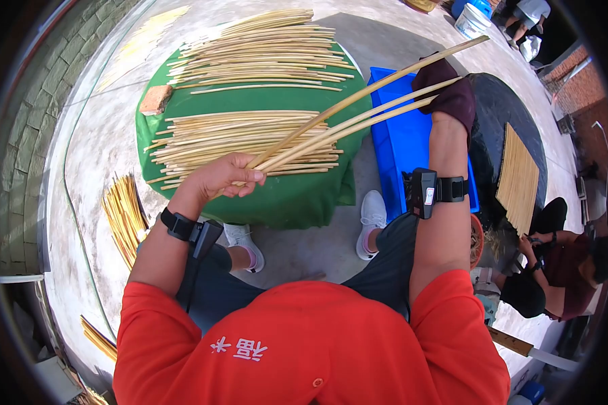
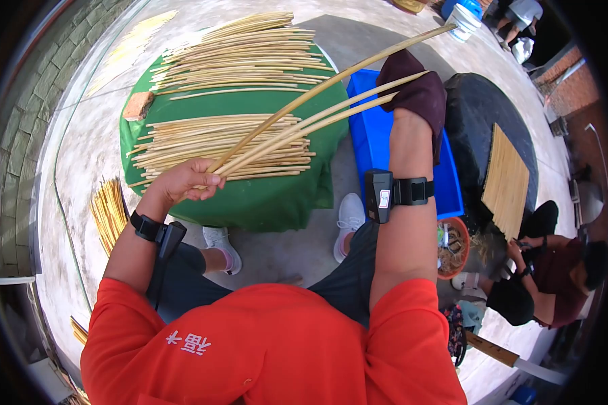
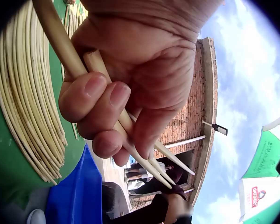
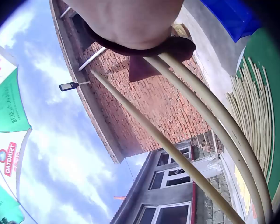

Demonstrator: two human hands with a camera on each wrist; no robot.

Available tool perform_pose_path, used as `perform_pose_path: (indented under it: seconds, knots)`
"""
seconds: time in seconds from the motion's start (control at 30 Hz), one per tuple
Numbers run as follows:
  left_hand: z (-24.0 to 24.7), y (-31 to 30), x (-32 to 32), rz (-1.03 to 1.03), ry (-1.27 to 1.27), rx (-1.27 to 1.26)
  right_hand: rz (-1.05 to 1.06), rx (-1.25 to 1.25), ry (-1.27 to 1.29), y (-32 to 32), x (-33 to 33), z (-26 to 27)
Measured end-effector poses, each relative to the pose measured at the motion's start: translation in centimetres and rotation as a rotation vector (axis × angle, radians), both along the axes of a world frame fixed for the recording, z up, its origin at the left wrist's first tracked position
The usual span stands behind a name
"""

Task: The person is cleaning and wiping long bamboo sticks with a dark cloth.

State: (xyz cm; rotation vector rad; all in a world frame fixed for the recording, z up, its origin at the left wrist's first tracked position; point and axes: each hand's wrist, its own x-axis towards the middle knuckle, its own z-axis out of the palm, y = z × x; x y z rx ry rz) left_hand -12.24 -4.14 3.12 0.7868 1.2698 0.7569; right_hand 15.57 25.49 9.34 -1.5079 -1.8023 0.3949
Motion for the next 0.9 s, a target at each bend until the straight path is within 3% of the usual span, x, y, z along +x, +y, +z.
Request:
perform_pose_path:
  seconds: [0.23,0.33,0.4,0.43,0.5,0.57,0.6,0.63,0.67,0.7,0.73,0.77,0.8,0.83,0.9]
  knots:
    - [0.3,-0.1,-0.6,-0.008,-0.037,-0.007,-0.071,-0.104,0.121,0.9,0.5,0.6]
    - [0.6,-0.3,-1.9,-0.010,-0.019,-0.008,-0.178,0.003,-0.045,3.3,3.0,0.1]
    - [-0.2,-0.6,-3.3,-0.018,-0.012,-0.006,-0.226,0.213,-0.411,5.8,5.4,-0.1]
    - [-0.6,-0.6,-3.6,0.109,0.026,0.057,-0.248,0.320,-0.590,5.6,5.1,0.3]
    - [-0.9,-0.7,-4.3,0.243,0.071,0.124,-0.295,0.280,-0.461,4.9,3.8,-0.1]
    - [0.0,0.2,-3.0,0.364,0.185,0.169,-0.033,0.210,-0.524,-2.2,-0.2,1.9]
    - [-0.2,0.9,-2.9,0.294,0.229,0.192,-0.032,0.211,-0.523,-0.5,0.5,0.5]
    - [-0.3,1.6,-1.7,0.293,0.228,0.194,0.182,0.122,-0.271,-4.1,0.3,-1.4]
    - [-0.3,2.5,0.0,0.265,0.511,0.286,0.390,0.032,-0.016,-8.0,-0.5,-3.3]
    - [-0.4,3.3,1.7,0.231,0.794,0.376,0.592,-0.060,0.242,-9.0,-5.6,-4.2]
    - [-0.7,3.9,3.4,0.228,0.793,0.380,0.788,-0.153,0.505,-12.9,-9.3,-5.8]
    - [-1.2,4.4,5.1,0.187,1.018,0.446,0.979,-0.247,0.772,-12.1,-9.0,-7.3]
    - [-1.6,4.6,6.0,0.141,1.243,0.511,0.941,0.001,0.036,-14.4,-9.7,-4.9]
    - [-1.9,4.6,6.2,0.138,1.242,0.512,0.815,0.239,-0.693,-15.9,-9.9,-2.5]
    - [-2.2,4.8,6.5,0.077,1.122,0.604,0.811,0.215,-0.809,-15.4,-10.5,-2.7]
